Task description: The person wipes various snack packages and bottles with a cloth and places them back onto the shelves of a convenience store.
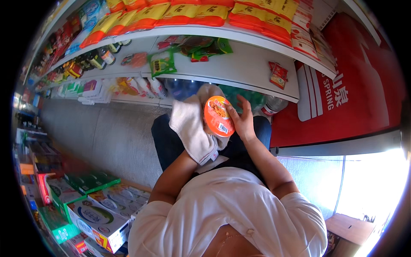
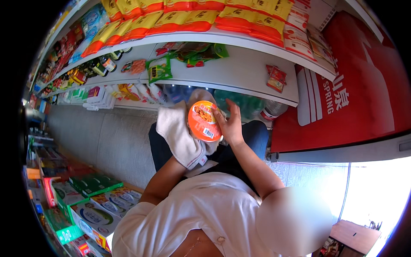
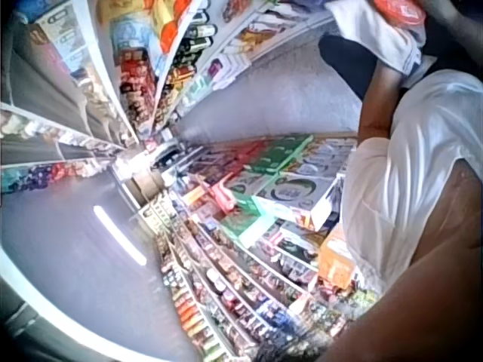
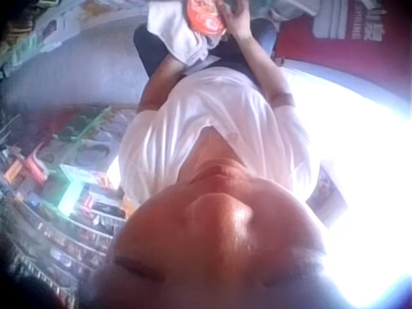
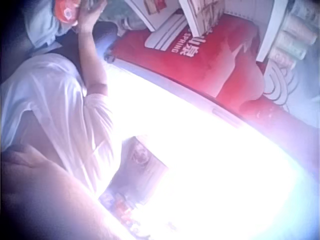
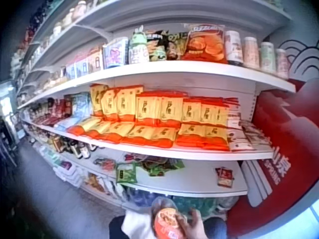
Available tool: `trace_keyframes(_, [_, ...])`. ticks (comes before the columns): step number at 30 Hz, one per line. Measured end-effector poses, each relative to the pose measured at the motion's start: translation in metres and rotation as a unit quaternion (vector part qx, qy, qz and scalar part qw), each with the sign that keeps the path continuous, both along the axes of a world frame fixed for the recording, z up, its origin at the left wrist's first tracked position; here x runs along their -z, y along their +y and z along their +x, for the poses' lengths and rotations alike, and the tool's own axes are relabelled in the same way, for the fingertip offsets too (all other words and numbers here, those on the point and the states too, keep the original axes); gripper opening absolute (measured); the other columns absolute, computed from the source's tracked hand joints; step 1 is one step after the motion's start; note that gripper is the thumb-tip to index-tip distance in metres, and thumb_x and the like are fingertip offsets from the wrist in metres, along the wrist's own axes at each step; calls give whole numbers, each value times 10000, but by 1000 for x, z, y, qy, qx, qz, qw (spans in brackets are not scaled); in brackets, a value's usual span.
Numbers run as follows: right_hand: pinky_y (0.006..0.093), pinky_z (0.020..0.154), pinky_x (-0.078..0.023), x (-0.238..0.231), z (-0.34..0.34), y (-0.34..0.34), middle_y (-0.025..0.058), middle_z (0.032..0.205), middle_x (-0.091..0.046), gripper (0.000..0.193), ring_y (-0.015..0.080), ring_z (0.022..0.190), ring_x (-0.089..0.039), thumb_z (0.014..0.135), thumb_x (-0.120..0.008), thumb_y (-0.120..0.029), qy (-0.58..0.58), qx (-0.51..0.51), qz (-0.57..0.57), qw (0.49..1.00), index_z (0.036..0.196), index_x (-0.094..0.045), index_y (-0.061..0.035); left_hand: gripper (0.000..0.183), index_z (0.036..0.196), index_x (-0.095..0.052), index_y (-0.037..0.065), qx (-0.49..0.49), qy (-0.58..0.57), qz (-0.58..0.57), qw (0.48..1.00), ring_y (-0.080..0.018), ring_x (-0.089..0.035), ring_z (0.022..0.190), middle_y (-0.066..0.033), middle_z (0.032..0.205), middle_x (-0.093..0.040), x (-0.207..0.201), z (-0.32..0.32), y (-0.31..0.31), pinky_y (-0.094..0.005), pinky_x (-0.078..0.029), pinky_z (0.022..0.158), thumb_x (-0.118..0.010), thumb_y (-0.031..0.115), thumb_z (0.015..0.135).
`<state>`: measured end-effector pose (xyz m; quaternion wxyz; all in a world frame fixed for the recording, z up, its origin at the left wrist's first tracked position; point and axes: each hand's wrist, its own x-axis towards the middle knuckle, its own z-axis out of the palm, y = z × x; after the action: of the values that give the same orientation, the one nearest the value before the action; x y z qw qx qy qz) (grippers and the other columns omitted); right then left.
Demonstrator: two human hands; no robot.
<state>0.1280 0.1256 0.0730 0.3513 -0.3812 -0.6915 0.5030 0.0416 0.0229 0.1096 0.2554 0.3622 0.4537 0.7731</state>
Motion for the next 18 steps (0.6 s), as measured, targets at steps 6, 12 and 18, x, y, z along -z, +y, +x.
trace_keyframes(6, [303, 994, -287, -17, -23, -43, 111, 1324, -357, 755, 191, 1199, -359, 806, -630, -249, 172, -283, -158, 930, 1369, -178, -29, 340, 1190, -390, 26, 6, -272, 102, 957, -198, -530, 982, -91, 1110, -499, 96, -24, -3, -297, -448, 849, -403, 226, 915])
trace_keyframes(12, [306, 978, -309, -10, -32, -28, 126, 1260, -449, 500, 170, 1162, -409, 762, -674, -142, 125, -348, 25, 929, 1205, -479, -16, 275, 1041, -497, 6, -98, -199, -17, 975, -187, -555, 882, -111, 955, -558, 83, -59, -24, -312, -458, 749, -540, 178, 830])
trace_keyframes(18, [284, 883, -398, -3, -38, -9, 77, 1120, -546, 367, 143, 1015, -501, 863, -554, -220, 149, -406, -196, 880, 1166, -522, -16, 369, 1200, -397, 30, 215, -385, 93, 893, -165, -512, 986, -79, 1133, -487, 93, -64, -44, -308, -444, 843, -401, 253, 907])
